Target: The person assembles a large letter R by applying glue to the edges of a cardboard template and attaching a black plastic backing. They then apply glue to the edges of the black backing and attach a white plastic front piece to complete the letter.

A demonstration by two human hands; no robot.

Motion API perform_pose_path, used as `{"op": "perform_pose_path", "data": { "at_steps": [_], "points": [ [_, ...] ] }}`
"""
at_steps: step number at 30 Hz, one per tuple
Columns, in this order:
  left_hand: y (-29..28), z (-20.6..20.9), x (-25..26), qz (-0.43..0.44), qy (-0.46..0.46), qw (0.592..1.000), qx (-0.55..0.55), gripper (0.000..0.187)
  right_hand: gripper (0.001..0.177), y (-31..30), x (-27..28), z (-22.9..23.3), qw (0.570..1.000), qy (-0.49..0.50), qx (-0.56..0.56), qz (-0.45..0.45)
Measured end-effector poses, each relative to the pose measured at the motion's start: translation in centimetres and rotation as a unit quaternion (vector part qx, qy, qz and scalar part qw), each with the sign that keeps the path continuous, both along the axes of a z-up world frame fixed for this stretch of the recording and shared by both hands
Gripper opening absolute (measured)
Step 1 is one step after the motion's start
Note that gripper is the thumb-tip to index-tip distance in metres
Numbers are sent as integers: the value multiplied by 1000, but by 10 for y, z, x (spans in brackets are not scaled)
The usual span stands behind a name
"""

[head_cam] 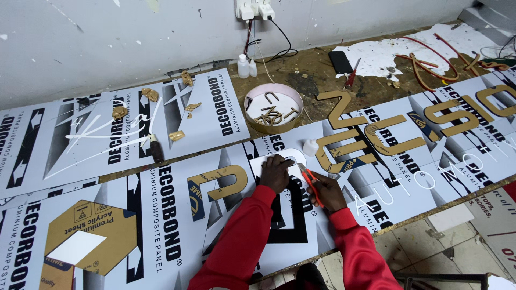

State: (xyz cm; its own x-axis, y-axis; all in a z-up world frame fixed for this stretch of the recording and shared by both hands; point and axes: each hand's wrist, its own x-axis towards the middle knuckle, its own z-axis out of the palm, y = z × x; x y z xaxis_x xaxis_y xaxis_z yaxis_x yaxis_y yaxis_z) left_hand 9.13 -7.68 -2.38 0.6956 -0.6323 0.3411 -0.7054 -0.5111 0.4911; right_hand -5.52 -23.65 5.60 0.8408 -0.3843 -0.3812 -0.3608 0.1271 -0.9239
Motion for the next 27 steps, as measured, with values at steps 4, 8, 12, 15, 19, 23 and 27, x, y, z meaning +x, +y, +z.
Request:
{"op": "perform_pose_path", "data": {
  "at_steps": [4, 8, 12, 15, 19, 23, 27],
  "points": [
    [-1, 1, -1, 7, 1, 1000, 7, 42, 42, 1, 0, 4, 1000, 4, 0, 1],
    [-2, -1, -1, 5, -4, 1000, 2, 43, 42, 1, 0, 2, 1000, 1, -1, -4],
    [-3, 7, -2, 9, 5, 1000, 18, 43, 42, 3, 0, 1, 1000, 7, -6, -7],
    [-5, -6, 2, 5, -5, 1000, 2, 45, 42, 5, 0, 12, 1000, 13, -6, -3],
    [-5, -1, 1, 2, -6, 1000, 0, 45, 43, 0, 3, 0, 1000, 14, -2, -1],
    [-6, 5, -1, 10, -2, 1000, -6, 45, 42, 0, 5, -8, 1000, 8, -7, -1],
    [-8, -6, 5, 6, 15, 1000, 8, 46, 41, -5, 8, -21, 1000, -10, -15, 5]
  ]
}}
